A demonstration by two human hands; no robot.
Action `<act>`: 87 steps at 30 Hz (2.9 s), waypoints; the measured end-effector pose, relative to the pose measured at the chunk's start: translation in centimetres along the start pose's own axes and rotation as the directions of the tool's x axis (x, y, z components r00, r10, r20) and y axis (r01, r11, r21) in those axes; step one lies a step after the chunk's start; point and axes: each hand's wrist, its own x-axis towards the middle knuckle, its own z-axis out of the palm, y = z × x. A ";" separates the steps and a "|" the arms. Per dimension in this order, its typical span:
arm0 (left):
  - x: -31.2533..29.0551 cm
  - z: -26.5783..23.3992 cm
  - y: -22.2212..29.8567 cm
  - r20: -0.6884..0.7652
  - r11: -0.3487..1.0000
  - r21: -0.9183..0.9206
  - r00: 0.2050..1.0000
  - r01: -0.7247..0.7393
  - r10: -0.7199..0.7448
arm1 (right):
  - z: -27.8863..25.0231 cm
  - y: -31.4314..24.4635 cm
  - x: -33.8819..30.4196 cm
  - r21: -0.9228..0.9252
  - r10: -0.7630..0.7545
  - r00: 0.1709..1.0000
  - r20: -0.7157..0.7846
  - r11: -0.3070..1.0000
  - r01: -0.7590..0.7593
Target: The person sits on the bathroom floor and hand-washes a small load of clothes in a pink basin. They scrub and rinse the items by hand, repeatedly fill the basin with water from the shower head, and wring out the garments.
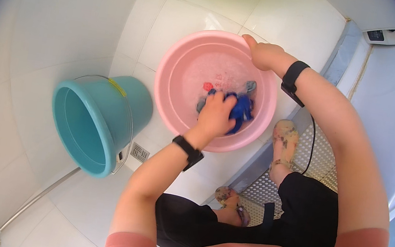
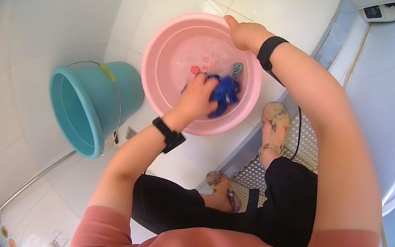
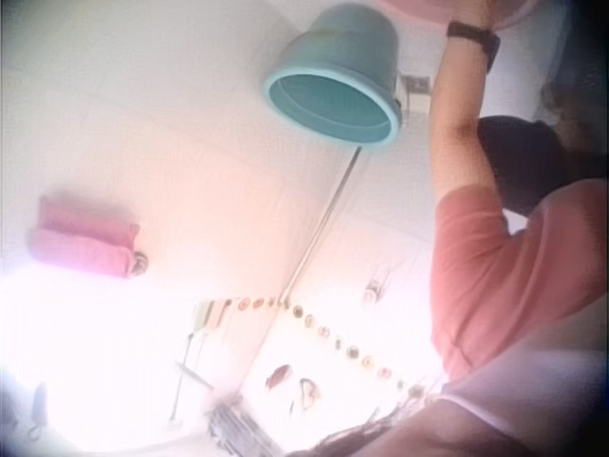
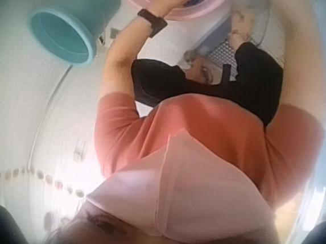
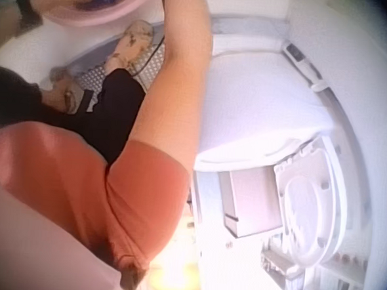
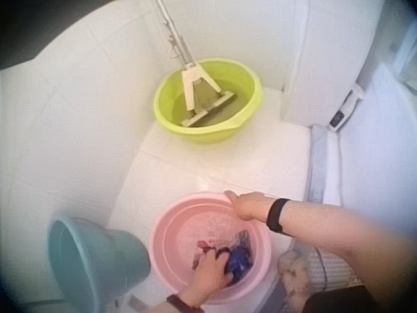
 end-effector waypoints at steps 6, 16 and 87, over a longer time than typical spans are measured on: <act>-3.8 3.6 -3.1 0.341 0.955 0.284 0.940 -0.087 -0.016 | -0.1 0.1 0.2 0.005 0.008 1.000 0.008 1.000 -0.008; 2.2 0.3 0.2 0.371 0.958 0.237 0.896 0.163 -0.244 | -0.1 0.7 -1.9 -0.032 -0.056 0.997 -0.059 0.998 0.054; 0.0 0.0 6.7 -0.163 -0.273 -0.909 0.872 -0.314 -0.461 | 0.0 -12.6 -17.3 0.087 -0.636 0.611 -0.471 0.656 0.749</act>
